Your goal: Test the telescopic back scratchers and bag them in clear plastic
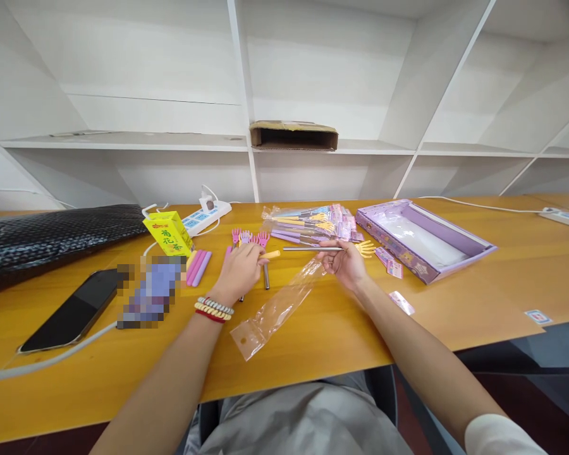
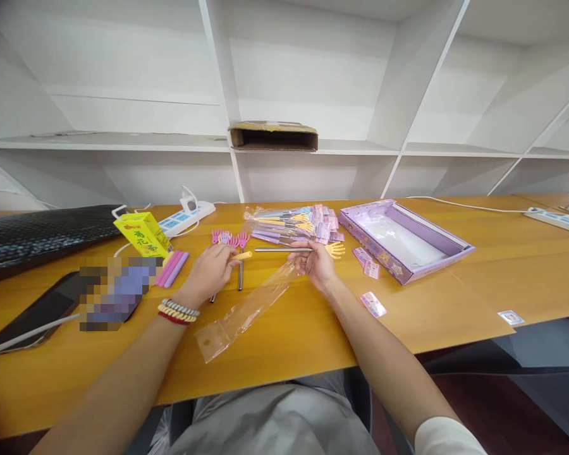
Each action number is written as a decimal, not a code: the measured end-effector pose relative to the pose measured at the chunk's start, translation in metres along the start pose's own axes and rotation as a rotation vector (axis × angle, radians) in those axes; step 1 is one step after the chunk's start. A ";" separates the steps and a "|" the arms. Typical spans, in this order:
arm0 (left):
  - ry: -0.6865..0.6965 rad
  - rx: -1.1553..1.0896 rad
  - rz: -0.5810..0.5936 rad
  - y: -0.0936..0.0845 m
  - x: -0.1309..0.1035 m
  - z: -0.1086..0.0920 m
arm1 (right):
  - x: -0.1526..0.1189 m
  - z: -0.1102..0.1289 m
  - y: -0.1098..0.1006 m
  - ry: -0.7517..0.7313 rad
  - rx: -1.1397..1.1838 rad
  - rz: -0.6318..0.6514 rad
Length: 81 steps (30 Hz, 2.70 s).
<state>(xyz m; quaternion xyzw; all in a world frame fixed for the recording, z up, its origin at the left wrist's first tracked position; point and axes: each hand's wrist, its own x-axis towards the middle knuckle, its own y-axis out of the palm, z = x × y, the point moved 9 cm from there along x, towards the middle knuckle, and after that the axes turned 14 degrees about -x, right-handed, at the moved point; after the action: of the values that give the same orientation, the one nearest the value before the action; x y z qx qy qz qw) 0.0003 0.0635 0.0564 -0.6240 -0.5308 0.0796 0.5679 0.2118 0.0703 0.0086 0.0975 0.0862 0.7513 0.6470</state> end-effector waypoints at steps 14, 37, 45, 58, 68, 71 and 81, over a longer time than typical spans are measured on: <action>-0.046 -0.041 0.068 0.016 -0.003 -0.001 | 0.000 0.001 -0.004 -0.012 0.007 -0.021; -0.088 -0.229 0.223 0.019 -0.011 -0.005 | 0.004 -0.009 -0.004 -0.025 -0.048 0.014; -0.165 -0.436 0.142 0.008 -0.007 0.010 | 0.003 0.001 -0.018 0.001 -0.012 -0.091; -0.343 -0.690 0.235 0.001 -0.012 0.030 | -0.004 0.012 -0.043 0.080 -0.315 0.169; -0.363 -0.573 0.507 0.020 -0.022 0.030 | -0.005 0.001 -0.030 0.141 -0.483 0.136; -0.351 -0.581 0.478 0.016 -0.021 0.029 | 0.000 0.000 -0.029 0.074 -0.477 0.086; -0.306 -0.528 0.448 0.013 -0.018 0.017 | -0.001 -0.011 -0.021 0.075 -0.445 0.042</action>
<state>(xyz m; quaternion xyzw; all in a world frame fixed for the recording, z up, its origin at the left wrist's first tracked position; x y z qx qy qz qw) -0.0119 0.0636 0.0312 -0.8304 -0.4620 0.1548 0.2702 0.2288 0.0723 -0.0070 -0.0741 -0.0598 0.7682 0.6331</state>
